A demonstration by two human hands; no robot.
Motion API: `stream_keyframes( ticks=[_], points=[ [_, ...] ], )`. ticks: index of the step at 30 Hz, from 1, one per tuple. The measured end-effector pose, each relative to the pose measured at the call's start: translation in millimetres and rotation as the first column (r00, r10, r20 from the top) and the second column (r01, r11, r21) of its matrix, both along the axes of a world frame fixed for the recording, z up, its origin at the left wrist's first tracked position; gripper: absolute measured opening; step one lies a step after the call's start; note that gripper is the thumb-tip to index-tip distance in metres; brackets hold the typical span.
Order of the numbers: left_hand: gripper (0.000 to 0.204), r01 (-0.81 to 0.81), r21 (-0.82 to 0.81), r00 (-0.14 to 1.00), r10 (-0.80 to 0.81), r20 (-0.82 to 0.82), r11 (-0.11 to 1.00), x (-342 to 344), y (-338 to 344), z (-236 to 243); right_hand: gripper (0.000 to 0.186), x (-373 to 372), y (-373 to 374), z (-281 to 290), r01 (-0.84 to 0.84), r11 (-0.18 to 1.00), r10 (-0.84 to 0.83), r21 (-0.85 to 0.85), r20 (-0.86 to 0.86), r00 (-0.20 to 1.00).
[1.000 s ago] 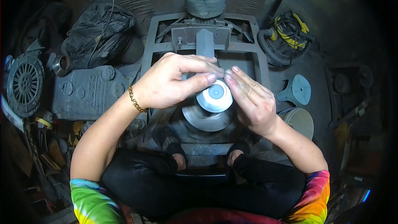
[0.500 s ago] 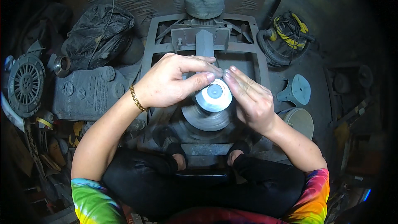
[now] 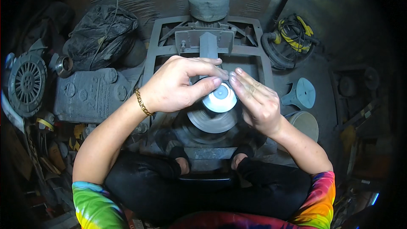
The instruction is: The person holds a small round object against a rotating polishing wheel, periodically removing it to check the surface and using a small piece of grey material to apply friction. Later, they pick up a white cloth and wipe a metal component on the workbench.
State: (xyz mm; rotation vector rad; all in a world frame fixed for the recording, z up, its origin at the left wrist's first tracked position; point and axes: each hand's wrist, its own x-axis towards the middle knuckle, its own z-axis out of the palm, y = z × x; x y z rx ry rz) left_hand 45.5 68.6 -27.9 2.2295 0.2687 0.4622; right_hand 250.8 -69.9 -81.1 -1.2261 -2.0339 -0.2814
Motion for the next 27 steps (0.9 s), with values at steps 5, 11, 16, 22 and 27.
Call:
stream_keyframes(
  ticks=[5,11,16,22,27],
  points=[
    [0.021,0.014,0.02,0.999,-0.014,0.032,1.0,-0.5,-1.3,1.9,0.044,-1.0,-1.7,2.6,0.001,1.0,-0.002,0.02,0.029,1.0],
    [0.021,0.011,0.044,0.998,-0.014,0.059,0.999,-1.9,-3.4,2.8,0.042,2.4,-4.0,9.1,-0.019,1.0,0.019,0.0,0.109,0.994],
    [0.021,0.007,0.048,0.998,-0.01,0.058,0.999,-2.7,-4.8,3.1,0.041,2.7,-3.0,6.9,-0.023,0.999,0.021,0.022,0.128,0.992],
    [0.02,-0.004,0.044,0.999,0.002,0.053,0.999,-2.5,-5.8,5.0,0.04,2.4,-3.4,7.7,-0.021,0.999,0.018,0.024,0.121,0.993],
    [0.022,-0.009,0.013,0.999,0.008,0.051,1.0,-3.4,-3.5,2.2,0.04,1.6,-2.2,6.2,-0.02,1.0,0.018,0.018,0.089,0.996]
  ],
)
